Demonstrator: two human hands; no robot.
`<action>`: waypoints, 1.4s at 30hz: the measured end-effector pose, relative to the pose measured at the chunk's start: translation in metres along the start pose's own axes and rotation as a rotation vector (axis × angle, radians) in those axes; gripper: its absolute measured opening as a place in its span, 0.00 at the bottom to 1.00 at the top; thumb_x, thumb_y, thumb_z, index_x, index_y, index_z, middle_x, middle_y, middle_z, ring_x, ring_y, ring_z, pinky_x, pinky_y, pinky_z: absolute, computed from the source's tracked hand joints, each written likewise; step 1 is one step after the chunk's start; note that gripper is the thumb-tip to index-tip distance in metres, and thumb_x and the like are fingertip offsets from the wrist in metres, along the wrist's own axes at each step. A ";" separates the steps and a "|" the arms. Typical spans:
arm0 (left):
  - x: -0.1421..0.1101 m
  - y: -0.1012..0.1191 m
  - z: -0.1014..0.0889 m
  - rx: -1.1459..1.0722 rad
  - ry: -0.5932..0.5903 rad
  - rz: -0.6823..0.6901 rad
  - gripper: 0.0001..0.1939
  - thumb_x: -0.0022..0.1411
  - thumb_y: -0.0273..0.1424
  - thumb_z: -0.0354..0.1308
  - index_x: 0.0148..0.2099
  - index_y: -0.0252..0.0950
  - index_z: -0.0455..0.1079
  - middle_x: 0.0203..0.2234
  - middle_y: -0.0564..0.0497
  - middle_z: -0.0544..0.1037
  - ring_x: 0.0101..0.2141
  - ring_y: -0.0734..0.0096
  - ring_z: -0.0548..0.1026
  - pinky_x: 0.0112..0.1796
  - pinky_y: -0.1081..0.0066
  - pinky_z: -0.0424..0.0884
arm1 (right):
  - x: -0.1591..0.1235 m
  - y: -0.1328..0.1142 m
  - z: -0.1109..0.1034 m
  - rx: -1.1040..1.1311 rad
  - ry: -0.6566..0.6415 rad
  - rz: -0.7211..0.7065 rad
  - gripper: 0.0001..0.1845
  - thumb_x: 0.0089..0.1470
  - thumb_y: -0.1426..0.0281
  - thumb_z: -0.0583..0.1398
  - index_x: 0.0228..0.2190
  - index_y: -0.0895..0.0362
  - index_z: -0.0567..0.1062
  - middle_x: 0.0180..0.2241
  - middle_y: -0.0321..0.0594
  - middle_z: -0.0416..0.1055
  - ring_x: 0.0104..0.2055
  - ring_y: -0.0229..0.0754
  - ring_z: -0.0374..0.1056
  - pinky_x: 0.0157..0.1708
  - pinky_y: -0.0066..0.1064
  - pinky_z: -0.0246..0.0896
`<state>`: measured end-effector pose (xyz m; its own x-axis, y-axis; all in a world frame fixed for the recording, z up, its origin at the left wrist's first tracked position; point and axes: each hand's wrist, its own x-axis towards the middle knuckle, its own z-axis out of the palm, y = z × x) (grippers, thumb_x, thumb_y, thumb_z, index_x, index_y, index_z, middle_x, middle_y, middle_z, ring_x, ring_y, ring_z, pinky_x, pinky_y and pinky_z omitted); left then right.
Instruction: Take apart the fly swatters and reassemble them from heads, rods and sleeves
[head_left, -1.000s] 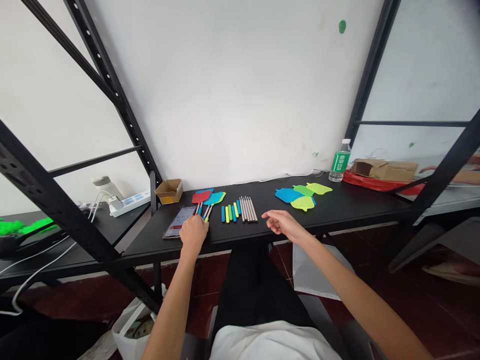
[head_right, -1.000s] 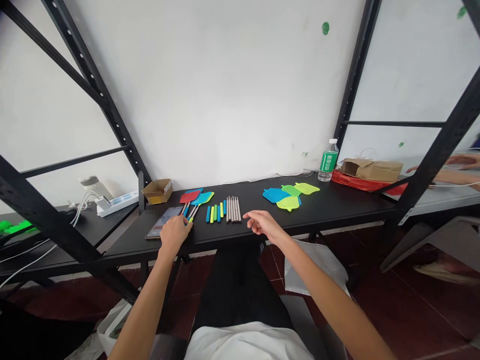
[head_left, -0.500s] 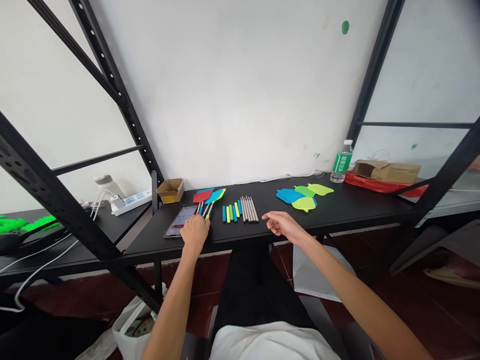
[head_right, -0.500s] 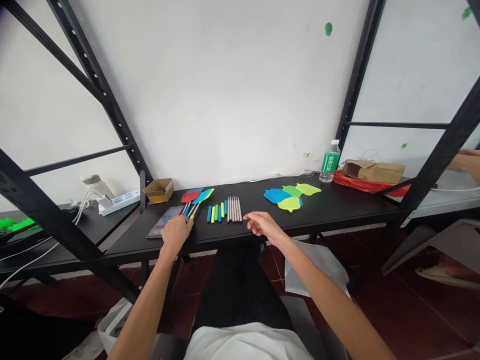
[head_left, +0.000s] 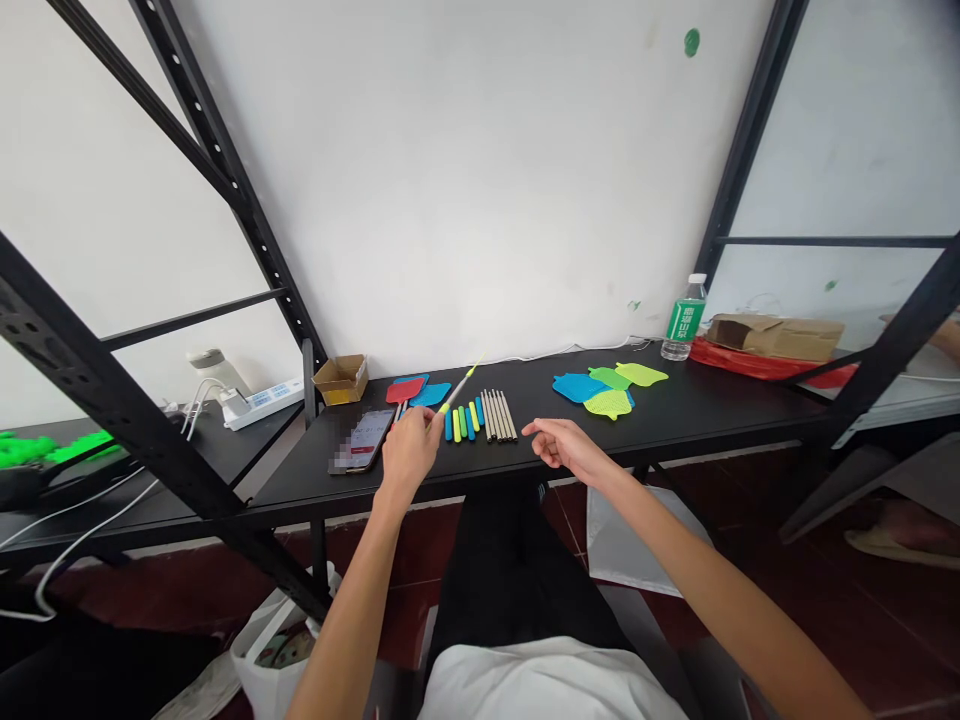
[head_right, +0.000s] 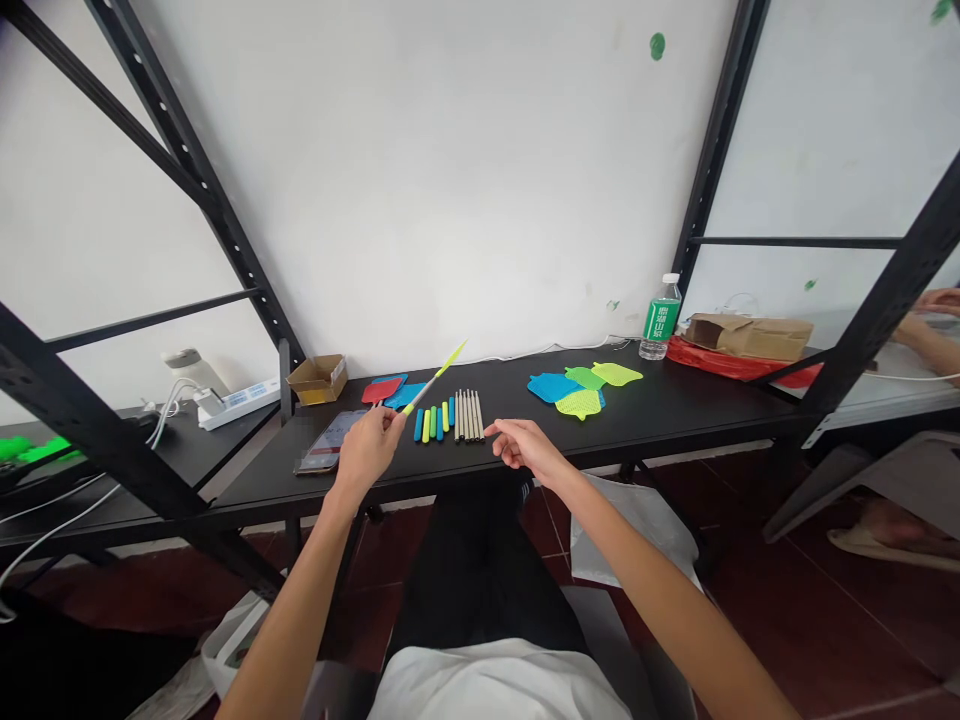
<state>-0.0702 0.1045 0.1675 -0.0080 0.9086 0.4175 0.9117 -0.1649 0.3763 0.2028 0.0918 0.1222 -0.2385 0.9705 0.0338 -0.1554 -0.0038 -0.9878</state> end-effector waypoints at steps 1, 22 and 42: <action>-0.003 0.007 -0.002 -0.056 0.008 0.070 0.18 0.70 0.44 0.44 0.40 0.38 0.69 0.35 0.46 0.78 0.35 0.60 0.75 0.31 0.69 0.61 | -0.001 -0.002 0.002 0.016 -0.011 -0.007 0.22 0.53 0.51 0.62 0.35 0.58 0.78 0.21 0.36 0.69 0.18 0.33 0.57 0.19 0.28 0.45; -0.030 0.050 -0.018 -0.343 0.018 0.557 0.15 0.69 0.44 0.51 0.44 0.38 0.71 0.32 0.51 0.76 0.28 0.72 0.68 0.33 0.72 0.63 | -0.018 -0.028 0.012 0.238 -0.086 -0.016 0.28 0.58 0.55 0.55 0.12 0.53 0.58 0.12 0.32 0.46 0.17 0.35 0.42 0.21 0.33 0.38; -0.015 0.024 -0.016 -0.687 0.292 0.182 0.28 0.70 0.44 0.45 0.19 0.38 0.48 0.13 0.57 0.51 0.17 0.77 0.51 0.21 0.70 0.47 | -0.041 -0.057 0.010 -0.042 -0.052 -0.367 0.24 0.59 0.60 0.55 0.16 0.57 0.71 0.14 0.37 0.61 0.18 0.36 0.55 0.21 0.31 0.44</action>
<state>-0.0547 0.0808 0.1839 -0.0771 0.7220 0.6876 0.4495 -0.5904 0.6704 0.2116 0.0497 0.1789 -0.2223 0.8920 0.3935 -0.2001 0.3533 -0.9139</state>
